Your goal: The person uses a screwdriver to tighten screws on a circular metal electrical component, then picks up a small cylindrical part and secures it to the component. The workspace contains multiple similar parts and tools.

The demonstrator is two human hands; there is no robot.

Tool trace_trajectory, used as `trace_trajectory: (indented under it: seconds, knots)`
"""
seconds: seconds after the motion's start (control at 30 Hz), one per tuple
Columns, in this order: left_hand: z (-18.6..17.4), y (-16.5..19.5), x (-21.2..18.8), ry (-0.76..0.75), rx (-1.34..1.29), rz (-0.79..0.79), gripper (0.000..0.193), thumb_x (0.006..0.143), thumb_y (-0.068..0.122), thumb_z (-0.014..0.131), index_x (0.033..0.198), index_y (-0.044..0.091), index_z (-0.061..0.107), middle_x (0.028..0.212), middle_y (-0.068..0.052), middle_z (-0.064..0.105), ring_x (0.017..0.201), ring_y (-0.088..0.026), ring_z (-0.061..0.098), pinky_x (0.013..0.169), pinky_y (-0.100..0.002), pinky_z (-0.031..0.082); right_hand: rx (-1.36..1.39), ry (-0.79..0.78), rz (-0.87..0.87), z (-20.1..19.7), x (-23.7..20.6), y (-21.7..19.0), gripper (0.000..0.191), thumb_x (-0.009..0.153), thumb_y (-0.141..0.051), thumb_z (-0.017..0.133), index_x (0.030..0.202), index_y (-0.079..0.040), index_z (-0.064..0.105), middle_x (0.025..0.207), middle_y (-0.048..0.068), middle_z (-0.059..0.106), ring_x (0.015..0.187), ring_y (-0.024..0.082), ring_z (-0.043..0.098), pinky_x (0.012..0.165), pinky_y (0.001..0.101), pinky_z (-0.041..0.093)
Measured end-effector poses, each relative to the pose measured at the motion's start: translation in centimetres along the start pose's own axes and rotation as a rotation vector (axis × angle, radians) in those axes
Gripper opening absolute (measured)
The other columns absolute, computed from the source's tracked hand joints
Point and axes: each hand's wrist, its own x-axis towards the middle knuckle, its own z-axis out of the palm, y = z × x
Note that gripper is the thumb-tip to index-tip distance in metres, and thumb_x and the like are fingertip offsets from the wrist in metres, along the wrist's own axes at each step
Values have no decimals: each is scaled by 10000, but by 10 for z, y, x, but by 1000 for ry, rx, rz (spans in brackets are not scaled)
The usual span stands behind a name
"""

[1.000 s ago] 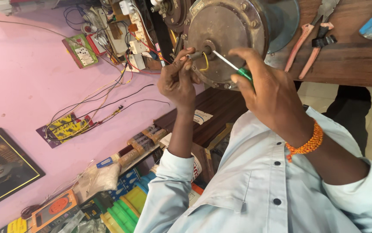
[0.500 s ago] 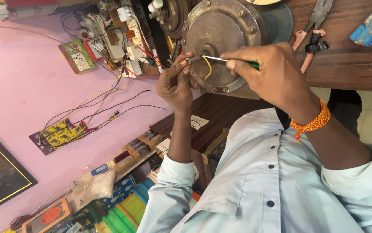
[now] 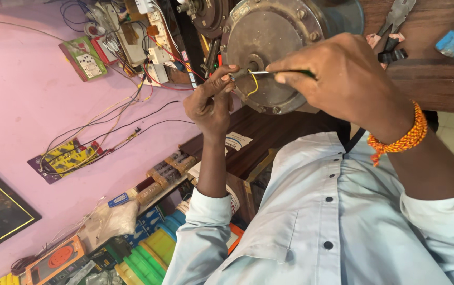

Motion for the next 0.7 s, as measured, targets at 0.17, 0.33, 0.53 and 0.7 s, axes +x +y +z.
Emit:
trace_trajectory:
  seconds: [0.17, 0.33, 0.53, 0.7]
  knots:
    - [7, 5, -1, 69, 177, 129, 52, 964, -117, 657, 990, -71, 659, 1000, -278, 745, 765, -158, 682, 630, -238, 522, -113, 25, -31, 7, -3, -20, 243, 982, -205, 742, 1156, -36, 760, 942, 149, 754, 717, 304, 722, 648, 396, 554]
    - [12, 3, -6, 121, 177, 176, 77, 978, -134, 651, 977, -58, 642, 948, -237, 746, 1005, -282, 773, 809, -329, 639, -148, -15, 182, 23, -19, -41, 334, 987, -187, 693, 1289, -45, 704, 796, 158, 700, 603, 344, 665, 536, 445, 501]
    - [13, 5, -9, 134, 184, 174, 65, 965, -107, 683, 970, -59, 640, 947, -238, 742, 1006, -294, 766, 809, -335, 634, 324, -3, 313, 36, -27, -28, 343, 1114, -209, 485, 1368, -31, 632, 719, 76, 633, 584, 163, 624, 575, 333, 485]
    - [12, 10, -9, 130, 225, 128, 58, 958, -102, 683, 980, -56, 656, 1042, -289, 746, 940, -266, 779, 765, -310, 628, 1429, -140, 934, 46, -34, -21, 443, 1084, -299, 455, 1444, -49, 522, 774, 5, 500, 499, 45, 332, 405, 211, 261]
